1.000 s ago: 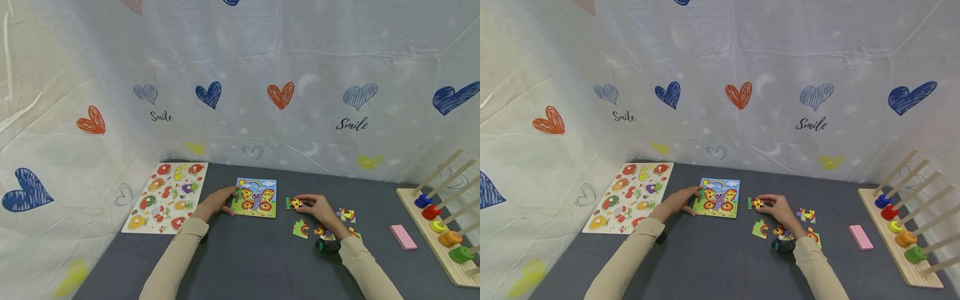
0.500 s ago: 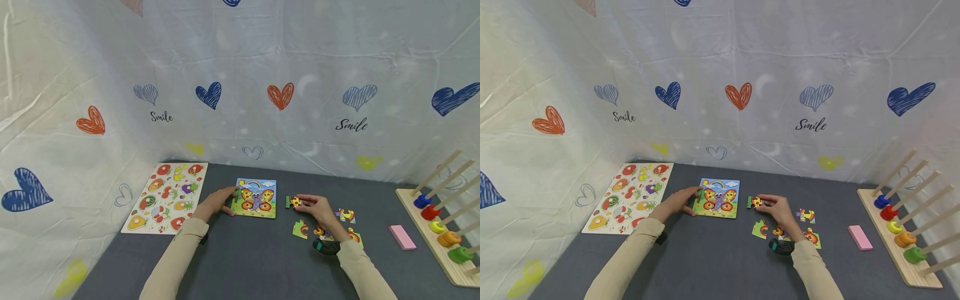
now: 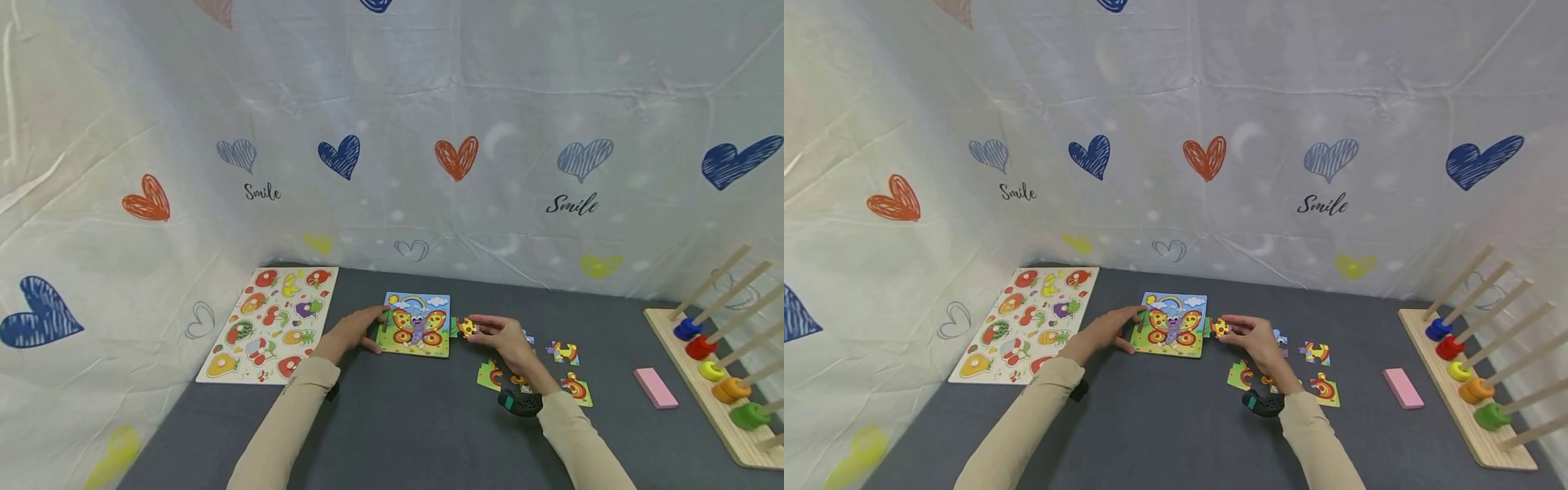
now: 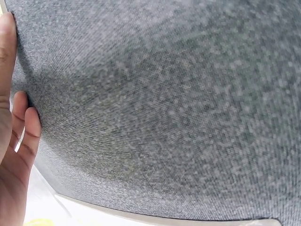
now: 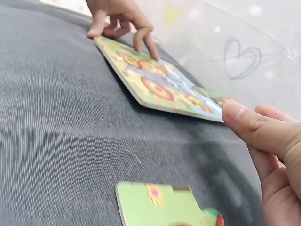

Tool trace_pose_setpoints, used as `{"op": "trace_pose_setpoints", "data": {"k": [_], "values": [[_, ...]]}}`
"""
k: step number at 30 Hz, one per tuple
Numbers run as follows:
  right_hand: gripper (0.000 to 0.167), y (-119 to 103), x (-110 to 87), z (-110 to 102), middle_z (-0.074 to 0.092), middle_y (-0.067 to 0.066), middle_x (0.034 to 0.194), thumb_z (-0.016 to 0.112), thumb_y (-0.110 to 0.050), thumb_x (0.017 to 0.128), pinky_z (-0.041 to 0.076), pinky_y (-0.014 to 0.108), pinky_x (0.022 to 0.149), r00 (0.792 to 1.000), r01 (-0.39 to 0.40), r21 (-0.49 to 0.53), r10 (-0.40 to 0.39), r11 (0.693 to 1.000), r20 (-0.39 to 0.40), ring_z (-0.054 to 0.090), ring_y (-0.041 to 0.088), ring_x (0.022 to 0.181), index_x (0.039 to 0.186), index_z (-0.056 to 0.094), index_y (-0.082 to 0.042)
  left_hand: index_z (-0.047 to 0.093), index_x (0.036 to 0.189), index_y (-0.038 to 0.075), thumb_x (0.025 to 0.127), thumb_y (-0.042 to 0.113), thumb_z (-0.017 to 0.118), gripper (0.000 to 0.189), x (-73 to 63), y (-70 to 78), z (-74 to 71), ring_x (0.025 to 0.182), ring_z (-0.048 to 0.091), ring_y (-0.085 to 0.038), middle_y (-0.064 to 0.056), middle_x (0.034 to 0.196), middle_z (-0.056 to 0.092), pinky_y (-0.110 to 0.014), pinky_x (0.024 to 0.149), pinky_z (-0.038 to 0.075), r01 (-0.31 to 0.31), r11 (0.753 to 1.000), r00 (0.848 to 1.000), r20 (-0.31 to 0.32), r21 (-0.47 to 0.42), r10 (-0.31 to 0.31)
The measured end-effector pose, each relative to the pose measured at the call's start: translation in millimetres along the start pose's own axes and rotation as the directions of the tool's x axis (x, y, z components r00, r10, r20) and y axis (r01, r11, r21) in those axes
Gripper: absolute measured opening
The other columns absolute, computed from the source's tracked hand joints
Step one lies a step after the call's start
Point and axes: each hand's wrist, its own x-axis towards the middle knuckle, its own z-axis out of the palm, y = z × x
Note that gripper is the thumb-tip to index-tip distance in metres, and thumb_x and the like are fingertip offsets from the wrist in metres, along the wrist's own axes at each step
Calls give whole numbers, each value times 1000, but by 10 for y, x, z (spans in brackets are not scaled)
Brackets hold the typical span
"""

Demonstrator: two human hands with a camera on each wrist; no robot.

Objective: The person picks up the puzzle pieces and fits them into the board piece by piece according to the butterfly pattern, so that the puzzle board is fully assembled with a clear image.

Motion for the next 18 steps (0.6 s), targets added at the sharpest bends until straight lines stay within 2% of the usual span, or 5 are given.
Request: {"op": "trace_pose_setpoints", "data": {"k": [3, 6, 12, 15, 18], "values": [[51, -8, 48, 72, 50, 27, 135, 72, 1, 83, 52, 22, 85, 1000, -7, 23, 7, 1000, 4, 47, 34, 126, 129, 53, 12, 37, 147, 12, 68, 30, 85, 94, -5, 3, -10, 127, 47, -30, -4, 127, 58, -53, 103, 38, 13, 1000, 1000, 4, -1, -13], [51, -10, 95, 144, 50, 27, 135, 72, 0, 83, 52, 22, 85, 1000, -14, 23, 14, 1000, 5, 44, 37, 129, 129, 54, 11, 37, 147, 12, 69, 30, 85, 94, -4, 11, -23, 127, 47, -31, -5, 128, 58, -53, 103, 37, 23, 1000, 1000, 6, -4, -23], [48, 2, 184, 318, 54, 25, 132, 73, 0, 82, 53, 23, 84, 1000, -28, 21, 29, 999, 0, 55, 30, 119, 126, 57, 10, 41, 144, 13, 69, 30, 85, 89, 18, 3, -14, 129, 46, -31, -4, 129, 58, -52, 102, 38, 28, 999, 1000, 5, -16, -28], [47, 7, 234, 418, 56, 25, 129, 72, 3, 82, 54, 25, 82, 1000, -22, 44, 21, 999, 22, 60, 23, 112, 126, 57, 10, 42, 143, 14, 69, 30, 85, 88, 26, -9, -4, 129, 46, -30, -3, 129, 58, -51, 102, 38, 23, 1000, 1000, 10, -16, -23], [45, 6, 283, 525, 57, 26, 128, 71, 4, 83, 54, 26, 82, 998, 7, 48, -10, 999, 57, 61, 25, 111, 125, 57, 12, 42, 143, 15, 68, 30, 85, 88, 25, -19, 3, 129, 45, -30, -2, 128, 58, -50, 103, 38, 20, 1000, 1000, 11, -21, -20]]}}
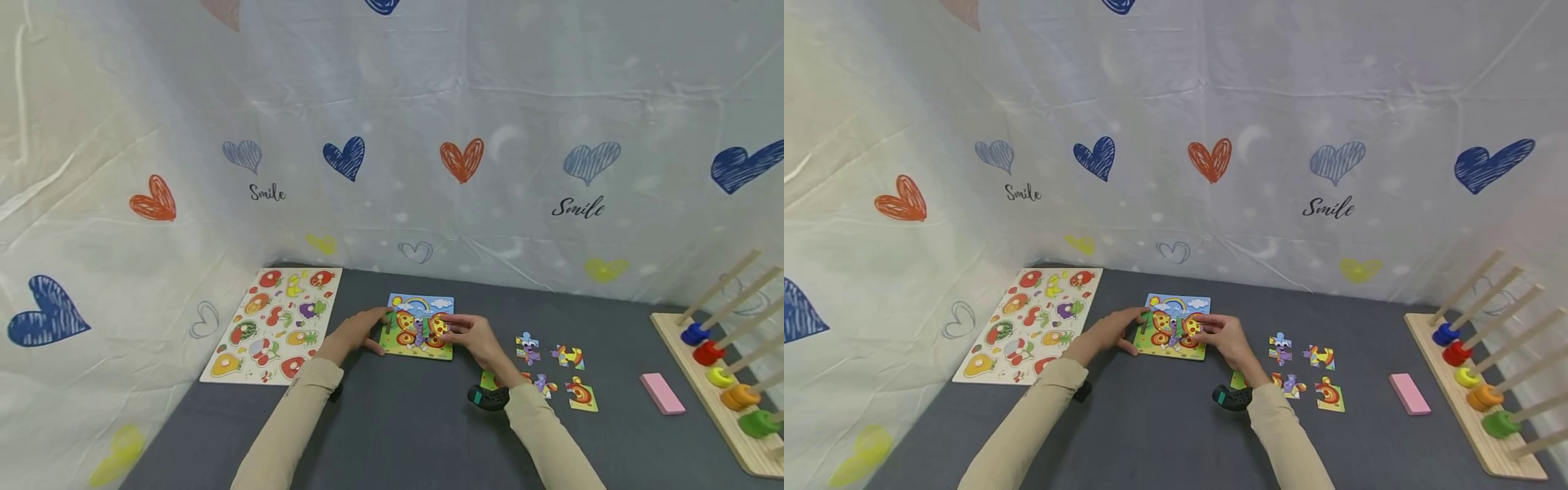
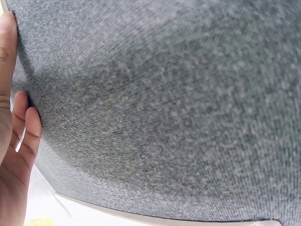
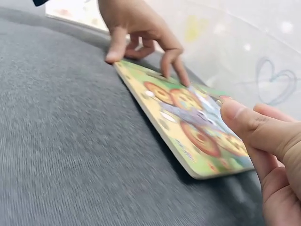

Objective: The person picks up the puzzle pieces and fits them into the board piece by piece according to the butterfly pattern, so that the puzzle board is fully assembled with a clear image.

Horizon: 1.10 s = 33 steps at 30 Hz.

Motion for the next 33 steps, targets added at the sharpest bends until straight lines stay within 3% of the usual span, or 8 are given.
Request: {"op": "trace_pose_setpoints", "data": {"k": [4, 8, 15, 19, 27, 33], "values": [[42, 11, 55, 149, 57, 26, 126, 70, 5, 83, 54, 29, 84, 1000, 17, -1, -17, 1000, 15, 56, 35, 118, 123, 58, 12, 43, 142, 16, 69, 29, 85, 86, -13, -3, 5, 129, 45, -30, -3, 129, 58, -50, 104, 37, 10, 1000, 1000, -1, -10, -10], [41, 19, 95, 296, 59, 25, 124, 72, 5, 81, 54, 31, 84, 1000, 21, -23, -21, 1000, -23, 54, 38, 119, 120, 61, 9, 43, 142, 14, 69, 30, 85, 86, -17, 7, 9, 129, 46, -31, -4, 128, 58, -52, 103, 37, 2, 1000, 1000, 1, -14, -2], [38, 70, 195, 524, 63, 26, 117, 74, 4, 80, 56, 32, 78, 994, 30, -50, -35, 998, -103, 60, 37, 110, 117, 64, 8, 43, 142, 13, 69, 31, 85, 85, -4, 40, 17, 124, 49, -31, -5, 130, 57, -49, 98, 42, 9, 1000, 1000, 5, -2, -9], [35, 119, 259, 593, 68, 22, 106, 77, 1, 78, 57, 32, 72, 987, 25, -134, -46, 991, -151, 67, 32, 97, 112, 69, 5, 42, 144, 14, 69, 30, 85, 87, -1, 60, 18, 125, 49, -31, -6, 129, 57, -50, 99, 41, 5, 1000, 1000, 5, 0, -5], [33, 96, 379, 687, 72, 17, 89, 81, -5, 75, 57, 32, 62, 976, 48, -395, -127, 918, -178, 70, 24, 76, 106, 72, 3, 38, 147, 13, 70, 31, 84, 91, -7, 66, -8, 122, 51, -30, -7, 128, 57, -50, 97, 42, 14, 1000, 1000, 13, -2, -14], [31, 31, 431, 749, 71, 18, 83, 80, -2, 75, 56, 38, 65, 974, 118, -464, -194, 878, -119, 68, 25, 66, 104, 71, 7, 41, 144, 13, 70, 30, 84, 88, -17, 34, -19, 122, 51, -30, -5, 127, 58, -49, 97, 43, 10, 1000, 1000, 1, 10, -10]]}}
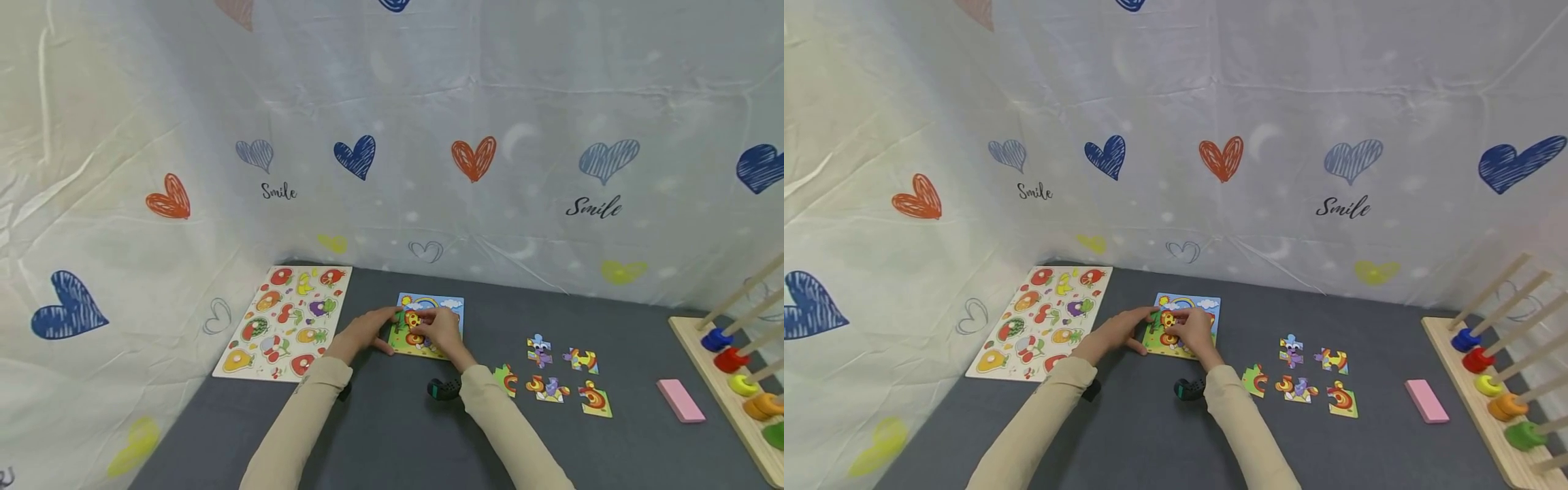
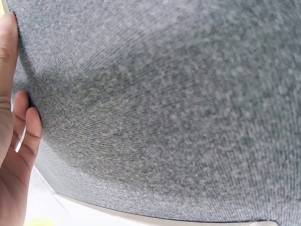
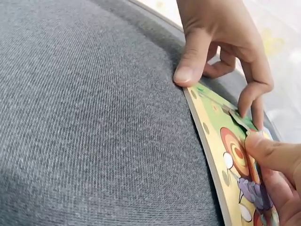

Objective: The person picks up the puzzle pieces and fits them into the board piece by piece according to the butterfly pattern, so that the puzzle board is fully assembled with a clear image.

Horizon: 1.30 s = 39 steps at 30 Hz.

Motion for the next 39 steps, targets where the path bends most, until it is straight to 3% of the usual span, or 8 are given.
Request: {"op": "trace_pose_setpoints", "data": {"k": [9, 15, 18, 23, 25, 28, 34, 39], "values": [[33, -50, -15, 25, 68, 21, 108, 77, 1, 78, 57, 36, 71, 1000, 3, -43, -2, 999, 19, 69, 31, 90, 109, 69, 8, 44, 141, 13, 70, 31, 85, 84, 15, -8, 8, 121, 52, -32, -7, 129, 56, -51, 95, 44, -8, 1000, 1000, -3, 14, 8], [36, -54, -21, 39, 62, 22, 122, 79, -2, 76, 36, 22, 50, 998, 67, -100, -65, 993, 19, 46, 13, 51, 108, 69, 10, 39, 145, 13, 70, 33, 84, 90, 7, -32, 23, 123, 51, -29, -5, 129, 58, -50, 98, 43, -24, 999, 1000, -2, 37, 24], [38, -59, -33, 41, 66, 26, 105, 79, -1, 76, 28, 22, 49, 997, 76, -101, -75, 992, 16, 33, 9, 48, 110, 68, 10, 37, 147, 12, 71, 33, 83, 91, 6, -31, 19, 125, 50, -28, -5, 129, 58, -50, 100, 41, -31, 999, 1000, 1, 32, 31], [37, -76, -68, 47, 68, 24, 85, 78, 2, 76, 50, 30, 57, 997, 73, -93, -74, 993, -3, 54, 17, 58, 111, 68, 8, 35, 148, 14, 72, 33, 83, 92, -2, -28, 19, 128, 47, -28, -5, 131, 56, -51, 102, 39, -17, 999, 1000, 3, 32, 17], [35, -81, -79, 48, 70, 21, 97, 77, 3, 76, 56, 37, 68, 997, 77, -96, -78, 992, -6, 65, 25, 72, 110, 69, 8, 35, 148, 14, 71, 33, 83, 92, -4, -30, 22, 129, 46, -28, -4, 132, 56, -51, 102, 39, -15, 999, 1000, 2, 35, 15], [35, -80, -83, 45, 69, 22, 102, 77, 2, 77, 56, 42, 74, 997, 72, -106, -73, 992, -5, 68, 32, 85, 110, 69, 7, 35, 148, 13, 72, 34, 83, 92, 0, -30, 25, 129, 45, -29, -5, 134, 55, -52, 102, 38, -16, 999, 1000, 7, 38, 16], [34, -73, -66, 45, 70, 19, 92, 78, 2, 76, 51, 36, 61, 997, 64, -125, -67, 990, -23, 61, 26, 68, 108, 70, 7, 34, 149, 14, 72, 34, 82, 92, -4, -27, 25, 128, 46, -29, -4, 135, 54, -52, 101, 40, -27, 999, 1000, 9, 43, 27], [28, -80, -78, 55, 70, 21, 95, 77, 2, 77, 56, 40, 69, 993, 101, -155, -108, 983, -37, 67, 29, 78, 103, 71, 9, 34, 149, 14, 72, 33, 82, 93, -15, -22, 9, 129, 46, -29, -4, 134, 55, -53, 101, 40, -27, 999, 1000, 10, 36, 27]]}}
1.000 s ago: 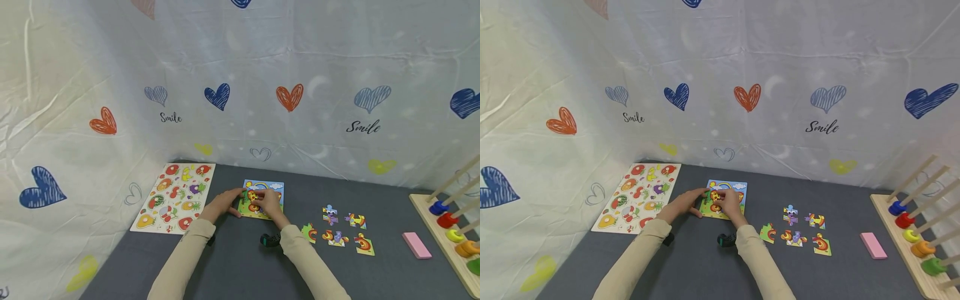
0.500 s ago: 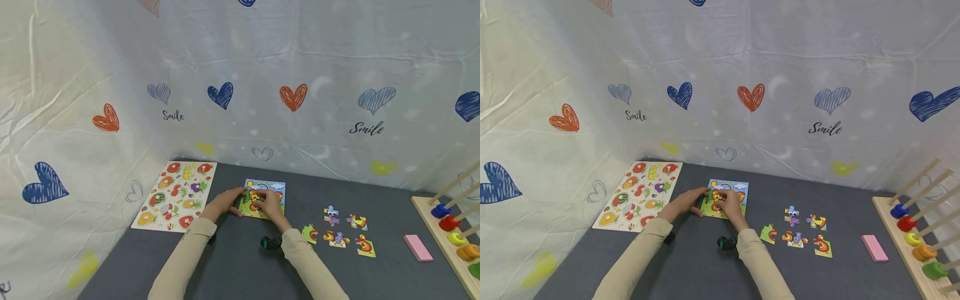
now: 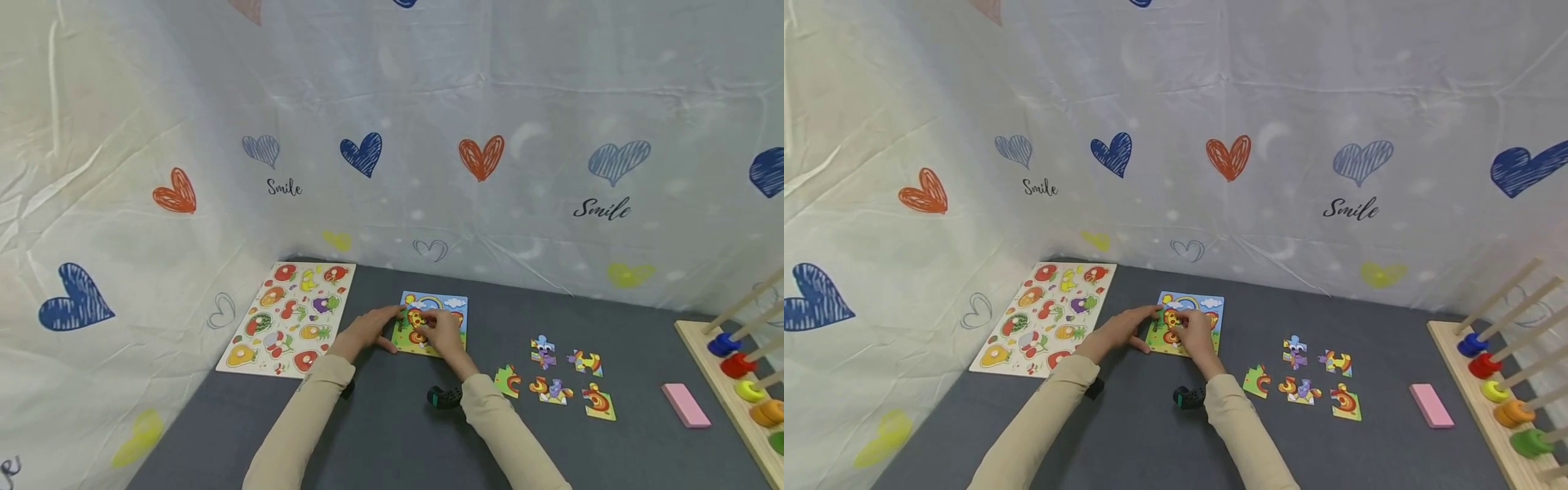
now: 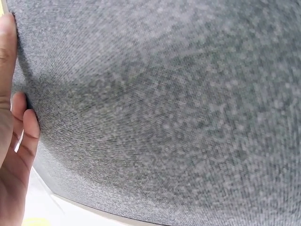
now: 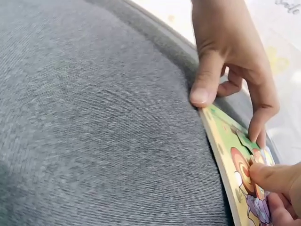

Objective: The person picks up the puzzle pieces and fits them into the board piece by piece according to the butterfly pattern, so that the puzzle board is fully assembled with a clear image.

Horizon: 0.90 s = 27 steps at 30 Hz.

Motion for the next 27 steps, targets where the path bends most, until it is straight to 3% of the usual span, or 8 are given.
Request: {"op": "trace_pose_setpoints", "data": {"k": [4, 12, 27], "values": [[24, -13, -2, 17, 70, 21, 95, 76, 3, 78, 56, 42, 73, 1000, 5, -19, -5, 1000, -3, 68, 32, 84, 101, 71, 9, 34, 149, 12, 72, 33, 82, 92, -12, -8, -5, 128, 47, -29, -5, 133, 56, -53, 100, 41, -9, 1000, 1000, -4, -1, 9], [22, 11, -11, 28, 70, 22, 91, 77, 4, 77, 56, 45, 71, 999, 29, 5, -29, 1000, -42, 67, 34, 81, 97, 72, 10, 33, 150, 14, 73, 33, 81, 92, -6, -20, 17, 129, 46, -28, -4, 134, 55, -52, 100, 41, -4, 1000, 1000, 0, 9, 4], [27, 32, 26, 20, 70, 20, 86, 77, 2, 77, 55, 38, 63, 999, -49, 19, 49, 999, -11, 66, 27, 70, 102, 71, 9, 33, 149, 14, 73, 33, 81, 92, 5, 1, 4, 133, 42, -30, -3, 140, 51, -55, 102, 38, 24, 1000, 1000, 17, -10, -24]]}}
